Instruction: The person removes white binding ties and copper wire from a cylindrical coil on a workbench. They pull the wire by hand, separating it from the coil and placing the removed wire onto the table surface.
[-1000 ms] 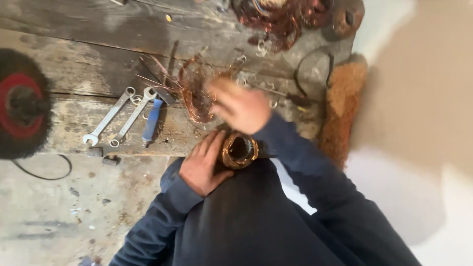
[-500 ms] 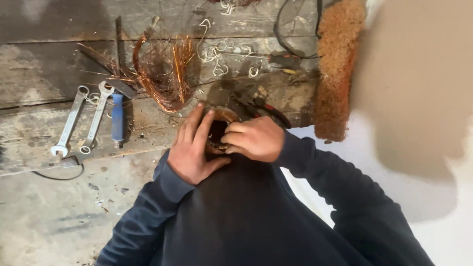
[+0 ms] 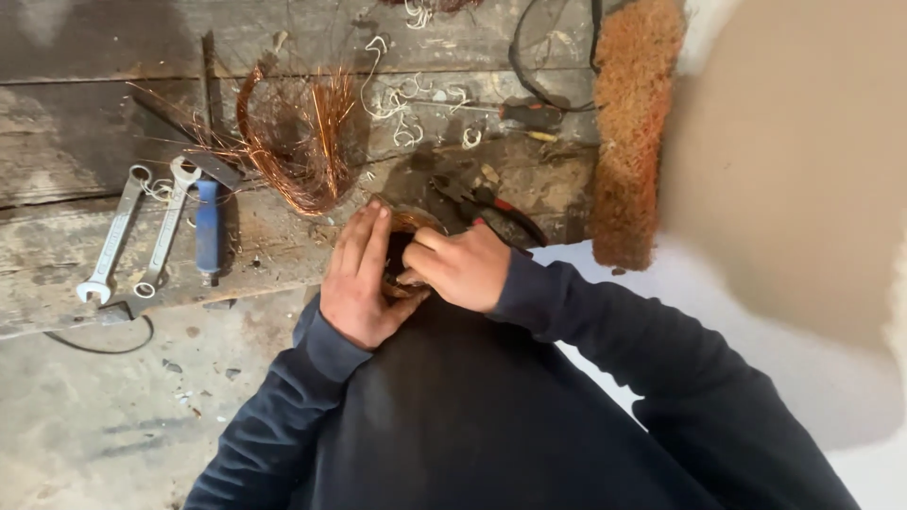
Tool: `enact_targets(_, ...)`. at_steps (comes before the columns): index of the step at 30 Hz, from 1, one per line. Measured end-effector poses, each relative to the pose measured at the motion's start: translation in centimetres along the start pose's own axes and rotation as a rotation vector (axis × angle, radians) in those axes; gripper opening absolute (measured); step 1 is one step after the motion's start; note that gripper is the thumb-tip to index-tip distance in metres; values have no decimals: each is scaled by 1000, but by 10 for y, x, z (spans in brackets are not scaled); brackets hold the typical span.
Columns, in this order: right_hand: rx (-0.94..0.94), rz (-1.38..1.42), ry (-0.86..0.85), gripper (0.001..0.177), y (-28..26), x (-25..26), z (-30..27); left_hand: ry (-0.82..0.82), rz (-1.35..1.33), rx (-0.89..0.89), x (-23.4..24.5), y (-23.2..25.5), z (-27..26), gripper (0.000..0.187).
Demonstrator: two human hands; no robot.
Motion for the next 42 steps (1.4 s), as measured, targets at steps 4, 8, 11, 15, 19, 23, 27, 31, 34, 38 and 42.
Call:
enact_targets(4, -22, -79, 16, 13, -1, 2, 5, 13, 17, 1, -2, -1, -1, 113)
enact_targets(8, 6, -42, -216, 26, -7, -11, 14, 49, 17, 9, -2, -2, -4, 110)
enact_targets(11, 41, -58, -289, 31, -10, -15, 22, 74, -1, 31, -5, -9, -7, 109)
enact_targets(15, -28, 40, -348, 33, -3, -10, 34, 97, -37, 21, -10, -16, -11, 107)
enact_targets(19, -49, 120, -376, 27, 4, -9, 37, 85, -43, 58, -1, -8, -9, 109)
enact_targets(23, 65, 160, -510, 21, 10, -1, 41, 61, -47, 83, 4, -7, -5, 106)
enact_targets(27, 136, 251, -431, 26, 11, 26, 32, 50, -60, 58, 5, -5, -4, 101)
enact_targets(31, 146, 77, -282, 20, 8, 34, 16, 60, -81, 66, 6, -6, -2, 99)
enact_targets(34, 478, -114, -126, 32, -17, 33, 4, 13, -69, 110, 4, -8, -2, 104)
enact_targets(38, 374, -92, 6, 37, -13, 28, -6, 27, -50, 87, 5, -5, -4, 98)
enact_targets(42, 83, 36, 225, 28, -12, 32, -12, 123, 123, -68, 11, 7, -11, 67)
Point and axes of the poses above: each hand's wrist, its own z-axis towards the middle knuckle, its own x-axis out of the back of the hand, y = z × x, the point moved 6 cm from there along z, towards the middle knuckle, and after that the axes turned 6 degrees about -z, right-handed, at the moved point
